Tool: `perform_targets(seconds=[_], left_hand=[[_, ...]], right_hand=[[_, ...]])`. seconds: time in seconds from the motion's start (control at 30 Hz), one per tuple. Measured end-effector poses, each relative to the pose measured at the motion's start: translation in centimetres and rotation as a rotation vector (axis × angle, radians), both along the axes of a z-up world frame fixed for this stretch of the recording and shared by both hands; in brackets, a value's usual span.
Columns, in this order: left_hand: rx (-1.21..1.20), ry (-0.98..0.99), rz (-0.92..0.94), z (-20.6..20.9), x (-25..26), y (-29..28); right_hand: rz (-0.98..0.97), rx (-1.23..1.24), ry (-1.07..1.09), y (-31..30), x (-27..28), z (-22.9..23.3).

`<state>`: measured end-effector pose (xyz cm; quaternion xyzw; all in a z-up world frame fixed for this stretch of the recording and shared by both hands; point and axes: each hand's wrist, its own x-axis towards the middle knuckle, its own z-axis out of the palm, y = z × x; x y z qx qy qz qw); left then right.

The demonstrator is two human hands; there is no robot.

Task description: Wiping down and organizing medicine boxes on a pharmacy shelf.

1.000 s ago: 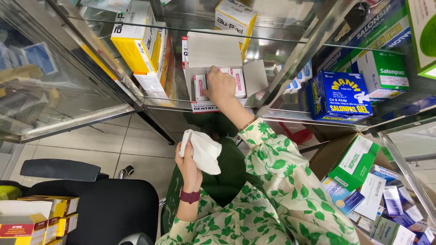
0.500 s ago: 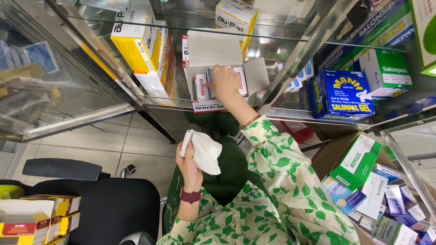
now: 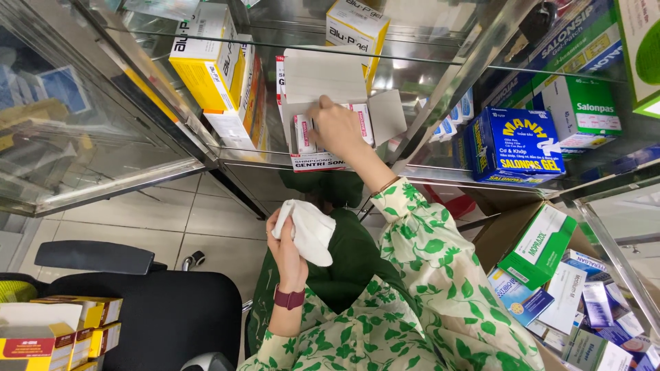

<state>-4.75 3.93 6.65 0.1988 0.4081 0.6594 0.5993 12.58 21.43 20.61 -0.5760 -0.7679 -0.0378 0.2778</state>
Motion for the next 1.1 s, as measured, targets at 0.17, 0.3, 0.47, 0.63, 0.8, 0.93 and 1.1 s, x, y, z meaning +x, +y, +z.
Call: perform_targets(seconds=[0.17, 0.3, 0.47, 0.63, 0.8, 0.93, 1.1], left_hand=[[0.039, -0.305, -0.143, 3.1, -0.7, -0.5], [0.09, -0.548, -0.301, 2.3, -1.7, -0.2], [0.053, -0.522, -0.264, -1.2, -1.8, 0.2], [-0.032, -0.516, -0.219, -0.8, -1.0, -0.2], [-0.023, -0.545, -0.307, -2.7, -0.2, -0.7], [-0.041, -0.514, -0.337, -1.6, 0.1, -1.0], [-0.051, -0.528, -0.356, -2.6, 0.0, -1.3]], right_hand=[[-0.037, -0.076, -0.097, 0.1, 0.5, -1.8], [0.157, -0.169, 0.346, -5.3, 1.5, 2.9], [0.504, -0.743, 0.653, -13.8, 13.6, 4.3], [-0.095, -0.56, 0.785, -13.6, 24.1, -3.7], [-0.648, -0.027, 0.488, -8.2, 25.9, -10.6], [-0.709, 0.103, 0.208, -7.3, 22.0, -10.0], [-0.746, 0.026, 0.168, -7.1, 20.7, -9.5]])
